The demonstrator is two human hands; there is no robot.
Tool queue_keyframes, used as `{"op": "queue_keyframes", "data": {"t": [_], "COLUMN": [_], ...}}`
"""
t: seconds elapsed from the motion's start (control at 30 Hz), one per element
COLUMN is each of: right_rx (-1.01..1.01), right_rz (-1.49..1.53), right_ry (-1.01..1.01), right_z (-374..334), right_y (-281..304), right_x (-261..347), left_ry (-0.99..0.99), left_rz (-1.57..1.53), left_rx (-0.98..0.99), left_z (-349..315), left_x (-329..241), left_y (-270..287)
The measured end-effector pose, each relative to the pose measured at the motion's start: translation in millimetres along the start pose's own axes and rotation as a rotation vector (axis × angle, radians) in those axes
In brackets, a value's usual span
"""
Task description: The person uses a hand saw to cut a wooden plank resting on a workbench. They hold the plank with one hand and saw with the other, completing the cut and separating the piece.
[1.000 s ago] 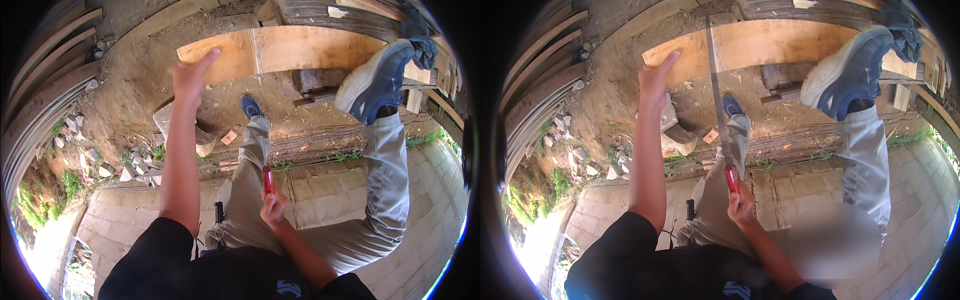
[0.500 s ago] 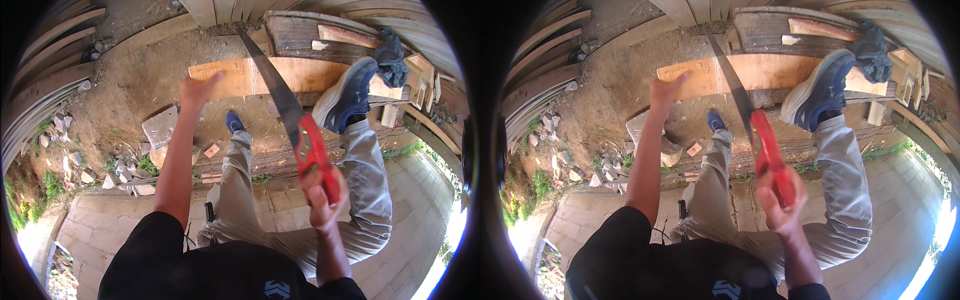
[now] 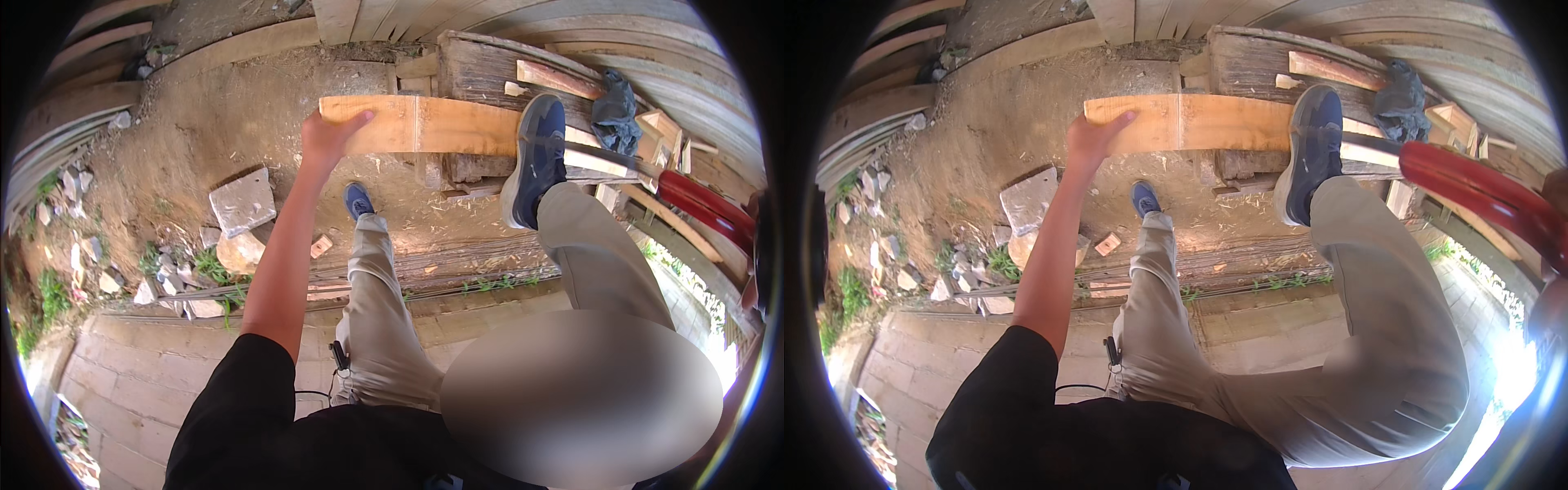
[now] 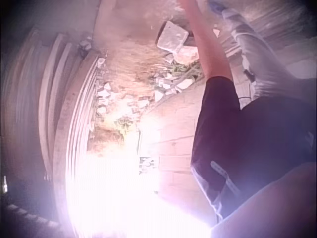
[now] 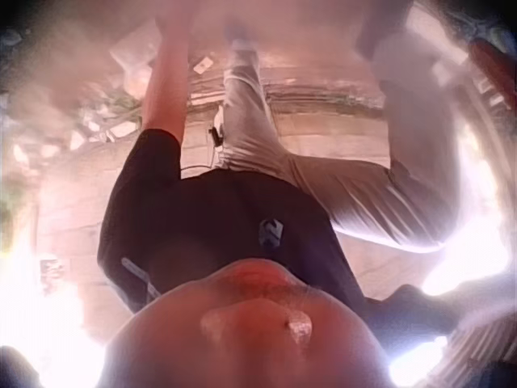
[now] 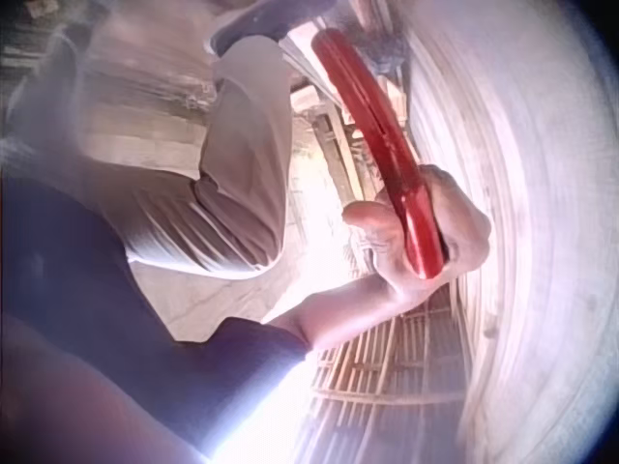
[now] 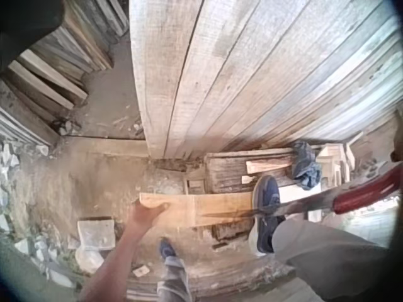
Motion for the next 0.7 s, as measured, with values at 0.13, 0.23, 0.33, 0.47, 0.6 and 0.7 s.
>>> {"op": "queue_keyframes", "data": {"t": [0.13,0.23,0.33,0.47,0.6,0.7], "right_rx": [0.349,0.502,0.58,0.612,0.645,0.291], "right_rz": [-0.011,0.027,0.08,0.121,0.115,-0.048], "right_ry": [0.123,0.148,0.172,0.14,0.028,0.136], "right_z": [76.6,113.4,133.2,120.0,60.1,50.2], "right_y": [-17.7,-29.9,-41.8,-46.5,-59.5,-41.2], "right_x": [18.5,27.9,21.9,3.6,-35.2,-0.5], "left_ry": [-0.05,-0.011,0.016,-0.022,0.102,0.093], "left_rz": [-0.046,-0.017,0.012,0.049,0.182,0.061], "left_rx": [-0.029,-0.028,-0.004,-0.032,-0.029,-0.054], "left_z": [3.0,5.8,8.6,15.2,5.1,-2.7], "left_x": [7.7,8.2,15.2,24.0,10.9,14.2], "left_y": [4.7,4.0,6.9,6.8,4.9,13.2]}}
Point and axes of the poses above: each hand's wrist, its own z-axis towards the middle knuckle, its own y-axis out of the back of the hand, x = y × z, the point moved 9 cm from there along z, towards the middle knuckle, and after that the axes turned 10 degrees about z, right-handed, at the moved point
